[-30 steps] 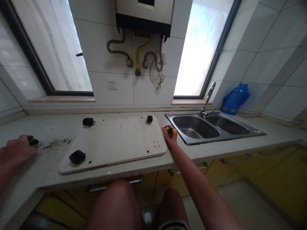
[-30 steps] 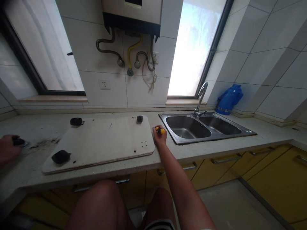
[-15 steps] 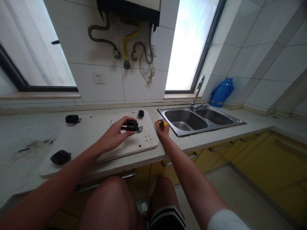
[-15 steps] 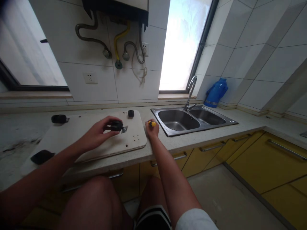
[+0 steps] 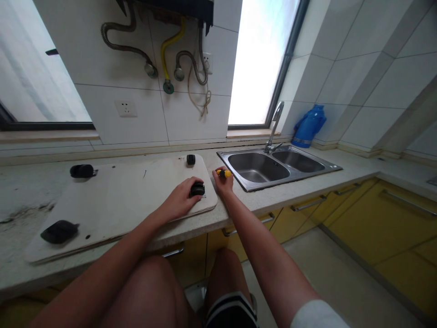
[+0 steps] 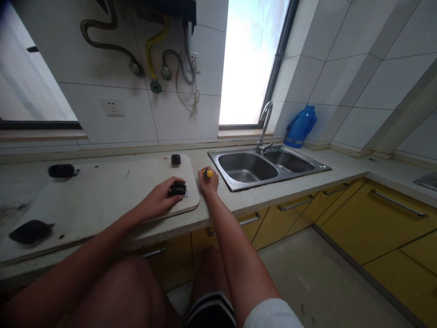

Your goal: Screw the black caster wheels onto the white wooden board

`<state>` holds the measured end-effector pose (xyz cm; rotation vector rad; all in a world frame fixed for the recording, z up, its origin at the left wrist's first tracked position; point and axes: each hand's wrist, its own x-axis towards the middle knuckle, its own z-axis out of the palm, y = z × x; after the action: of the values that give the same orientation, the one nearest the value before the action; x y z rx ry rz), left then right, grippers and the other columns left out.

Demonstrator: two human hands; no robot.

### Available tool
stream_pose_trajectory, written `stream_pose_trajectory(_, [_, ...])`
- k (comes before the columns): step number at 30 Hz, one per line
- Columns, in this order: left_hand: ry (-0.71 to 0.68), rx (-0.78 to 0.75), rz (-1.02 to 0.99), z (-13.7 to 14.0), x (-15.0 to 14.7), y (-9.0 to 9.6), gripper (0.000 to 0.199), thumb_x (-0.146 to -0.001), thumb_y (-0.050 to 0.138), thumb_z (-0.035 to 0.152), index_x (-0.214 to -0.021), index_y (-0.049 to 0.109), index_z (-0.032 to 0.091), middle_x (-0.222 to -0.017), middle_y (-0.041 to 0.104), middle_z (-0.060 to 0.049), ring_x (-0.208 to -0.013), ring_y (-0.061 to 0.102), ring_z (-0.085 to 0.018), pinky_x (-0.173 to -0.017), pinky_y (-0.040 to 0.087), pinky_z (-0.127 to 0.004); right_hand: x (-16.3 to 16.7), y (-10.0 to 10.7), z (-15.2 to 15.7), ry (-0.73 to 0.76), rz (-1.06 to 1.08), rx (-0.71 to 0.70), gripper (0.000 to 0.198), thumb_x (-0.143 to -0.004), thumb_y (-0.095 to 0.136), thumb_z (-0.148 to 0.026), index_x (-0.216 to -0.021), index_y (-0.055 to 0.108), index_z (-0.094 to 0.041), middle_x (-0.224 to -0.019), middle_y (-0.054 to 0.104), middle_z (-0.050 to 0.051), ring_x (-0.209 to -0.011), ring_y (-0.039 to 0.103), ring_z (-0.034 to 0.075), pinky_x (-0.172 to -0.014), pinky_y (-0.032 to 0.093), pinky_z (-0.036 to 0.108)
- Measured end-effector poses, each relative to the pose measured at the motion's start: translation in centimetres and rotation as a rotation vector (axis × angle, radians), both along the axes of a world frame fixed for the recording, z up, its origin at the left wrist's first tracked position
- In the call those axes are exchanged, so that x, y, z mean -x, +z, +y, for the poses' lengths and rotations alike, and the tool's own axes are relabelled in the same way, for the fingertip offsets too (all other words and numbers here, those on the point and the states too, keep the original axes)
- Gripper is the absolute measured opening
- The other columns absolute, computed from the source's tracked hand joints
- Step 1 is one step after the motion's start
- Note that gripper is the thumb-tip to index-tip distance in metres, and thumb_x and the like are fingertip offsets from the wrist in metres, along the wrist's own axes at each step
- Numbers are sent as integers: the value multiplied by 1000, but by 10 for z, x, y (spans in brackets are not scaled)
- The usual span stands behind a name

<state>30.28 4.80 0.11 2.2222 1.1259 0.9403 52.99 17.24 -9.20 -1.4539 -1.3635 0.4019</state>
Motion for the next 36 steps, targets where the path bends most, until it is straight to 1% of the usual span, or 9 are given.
stream_pose_trajectory(3, [10, -5, 1, 0, -2, -9, 43, -91, 69, 30, -133, 67, 22, -123, 81, -12, -112, 77, -33, -104, 58, -48, 0, 0, -1, -7, -2, 4, 28, -109, 73, -46, -121, 76, -21, -125, 78, 8, -108, 75, 20, -99, 67, 42])
stream_pose_trajectory(5, [41, -17, -3, -2, -3, -16, 45, -91, 68, 31, -136, 66, 23, -123, 82, -11, -110, 77, -32, -101, 58, -46, 1, 1, -2, -10, -6, 9, 28, -109, 73, -46, -120, 76, -20, -123, 78, 8, -107, 75, 20, -99, 67, 42])
stream_pose_trajectory(10, [109, -63, -20, -6, -5, -26, 42, -91, 70, 35, -131, 69, 25, -117, 82, -8, -104, 77, -31, -97, 58, -44, 4, 6, -7, -32, -26, 35, 30, -109, 74, -47, -119, 76, -19, -120, 78, 7, -106, 76, 21, -98, 67, 43])
stream_pose_trajectory(14, [125, -84, -14, -8, -6, -27, 35, -90, 72, 34, -124, 72, 26, -115, 82, -7, -103, 77, -30, -96, 58, -43, 5, 10, -11, -42, -36, 49, 29, -109, 74, -46, -118, 76, -19, -119, 78, 7, -106, 76, 20, -98, 66, 43])
stream_pose_trajectory(18, [145, -115, 8, -7, -7, -28, 36, -90, 75, 32, -125, 73, 25, -117, 81, -8, -107, 75, -31, -100, 58, -44, 6, 14, -14, -52, -33, 60, 28, -108, 75, -46, -118, 76, -20, -119, 79, 7, -106, 76, 20, -99, 66, 43])
stream_pose_trajectory(22, [147, -157, 38, -6, -8, -29, 29, -91, 75, 31, -119, 74, 24, -118, 81, -9, -111, 72, -32, -104, 58, -46, 7, 17, -16, -50, -38, 65, 27, -108, 75, -45, -116, 76, -19, -117, 79, 6, -106, 76, 20, -99, 66, 43])
stream_pose_trajectory(26, [145, -155, 64, -9, -7, -26, 29, -95, 73, 31, -123, 73, 25, -117, 81, -8, -111, 72, -33, -103, 57, -47, 7, 19, -18, -51, -52, 73, 28, -108, 75, -45, -118, 76, -19, -118, 79, 7, -107, 76, 21, -100, 66, 44])
stream_pose_trajectory(29, [163, -154, 50, -11, -6, -24, 29, -97, 72, 31, -126, 73, 27, -115, 81, -6, -109, 73, -31, -103, 58, -45, 8, 19, -18, -58, -57, 81, 28, -108, 75, -45, -118, 76, -19, -119, 79, 7, -107, 76, 21, -100, 66, 44])
stream_pose_trajectory(36, [178, -146, 54, -9, -4, -26, 28, -96, 74, 33, -123, 74, 26, -113, 80, -7, -108, 74, -32, -102, 60, -45, 7, 18, -19, -44, -53, 64, 28, -108, 75, -45, -119, 76, -19, -120, 79, 7, -108, 76, 21, -100, 67, 44])
